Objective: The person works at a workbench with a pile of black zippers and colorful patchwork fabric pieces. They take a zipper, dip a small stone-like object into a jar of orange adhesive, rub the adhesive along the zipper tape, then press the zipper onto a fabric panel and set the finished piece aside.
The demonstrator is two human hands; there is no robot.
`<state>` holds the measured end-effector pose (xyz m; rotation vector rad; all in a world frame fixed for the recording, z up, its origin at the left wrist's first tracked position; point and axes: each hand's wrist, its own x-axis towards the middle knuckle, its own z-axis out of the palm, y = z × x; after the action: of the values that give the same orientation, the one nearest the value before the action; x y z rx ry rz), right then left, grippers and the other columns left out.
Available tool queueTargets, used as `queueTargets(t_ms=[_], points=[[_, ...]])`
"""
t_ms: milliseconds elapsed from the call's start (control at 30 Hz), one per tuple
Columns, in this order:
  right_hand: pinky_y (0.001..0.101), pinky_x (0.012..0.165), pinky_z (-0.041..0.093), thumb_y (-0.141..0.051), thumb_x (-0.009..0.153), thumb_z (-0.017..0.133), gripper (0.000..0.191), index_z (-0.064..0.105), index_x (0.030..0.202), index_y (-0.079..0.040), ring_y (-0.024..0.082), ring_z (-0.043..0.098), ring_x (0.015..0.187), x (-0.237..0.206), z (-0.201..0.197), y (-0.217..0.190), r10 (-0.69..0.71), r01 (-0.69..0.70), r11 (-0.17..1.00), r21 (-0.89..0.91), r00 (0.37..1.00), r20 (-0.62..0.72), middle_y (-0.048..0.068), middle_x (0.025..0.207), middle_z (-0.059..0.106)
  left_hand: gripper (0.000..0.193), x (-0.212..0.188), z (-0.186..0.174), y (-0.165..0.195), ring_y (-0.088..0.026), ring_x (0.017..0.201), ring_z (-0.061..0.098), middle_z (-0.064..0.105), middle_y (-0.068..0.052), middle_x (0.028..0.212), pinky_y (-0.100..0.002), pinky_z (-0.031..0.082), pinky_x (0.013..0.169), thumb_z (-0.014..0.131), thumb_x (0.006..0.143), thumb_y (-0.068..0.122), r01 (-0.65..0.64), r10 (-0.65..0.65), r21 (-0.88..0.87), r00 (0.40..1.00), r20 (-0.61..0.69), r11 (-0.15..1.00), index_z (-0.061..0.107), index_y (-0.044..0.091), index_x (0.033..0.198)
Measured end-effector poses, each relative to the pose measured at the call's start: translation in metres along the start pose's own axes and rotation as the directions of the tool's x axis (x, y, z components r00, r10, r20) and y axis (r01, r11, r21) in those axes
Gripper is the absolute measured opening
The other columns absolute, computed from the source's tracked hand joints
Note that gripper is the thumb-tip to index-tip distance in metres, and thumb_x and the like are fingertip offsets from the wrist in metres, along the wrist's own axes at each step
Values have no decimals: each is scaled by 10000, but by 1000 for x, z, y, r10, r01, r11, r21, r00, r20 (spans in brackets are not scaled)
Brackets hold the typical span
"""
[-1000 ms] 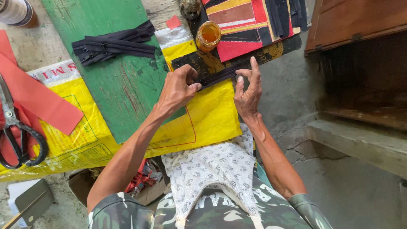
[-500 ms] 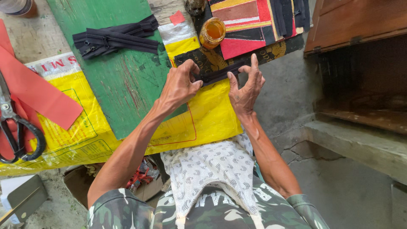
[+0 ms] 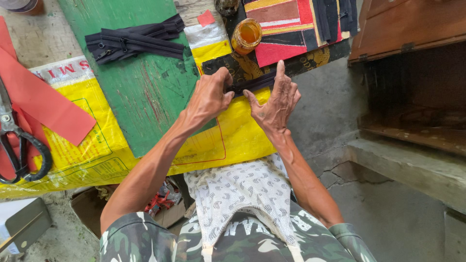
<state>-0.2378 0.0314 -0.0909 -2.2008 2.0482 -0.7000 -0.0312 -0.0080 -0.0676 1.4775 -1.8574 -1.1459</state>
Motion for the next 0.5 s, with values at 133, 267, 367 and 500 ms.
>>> queueTargets(t_ms=[133,267,367,500], points=[[527,1000,338,-598,830,845,1154,203,1627,-64,327,483,1194,-1,-4,-8,-20,20,999,-28,1000,19,128,1313,515,301,0,2,-1,-436,733,661,654,-228,748,-506,508,675,771,787,36,-22,21,43,999,24,999,564,-22,998],[530,960,345,-595,828,841,1168,175,1638,-80,345,462,1171,-1,-7,-15,-25,28,998,-62,999,44,143,1297,476,356,-2,7,-2,-472,778,653,667,-233,827,-542,494,652,799,813,130,-68,73,216,997,-18,974,528,-1,1004],[538,917,340,-593,809,836,1181,157,1641,-103,355,446,1128,0,-9,-18,13,-4,996,-84,993,117,154,1249,462,449,-5,10,-2,-476,741,653,662,-235,852,-578,469,600,818,831,252,23,-20,376,1000,-12,926,501,9,1037],[554,908,337,-633,814,822,1193,126,1645,-137,379,423,1095,3,-11,-25,-1,14,995,-100,991,137,198,1230,432,472,-10,4,-5,-464,767,654,655,-228,890,-581,466,604,817,854,295,37,-43,388,999,6,921,492,18,1055]])
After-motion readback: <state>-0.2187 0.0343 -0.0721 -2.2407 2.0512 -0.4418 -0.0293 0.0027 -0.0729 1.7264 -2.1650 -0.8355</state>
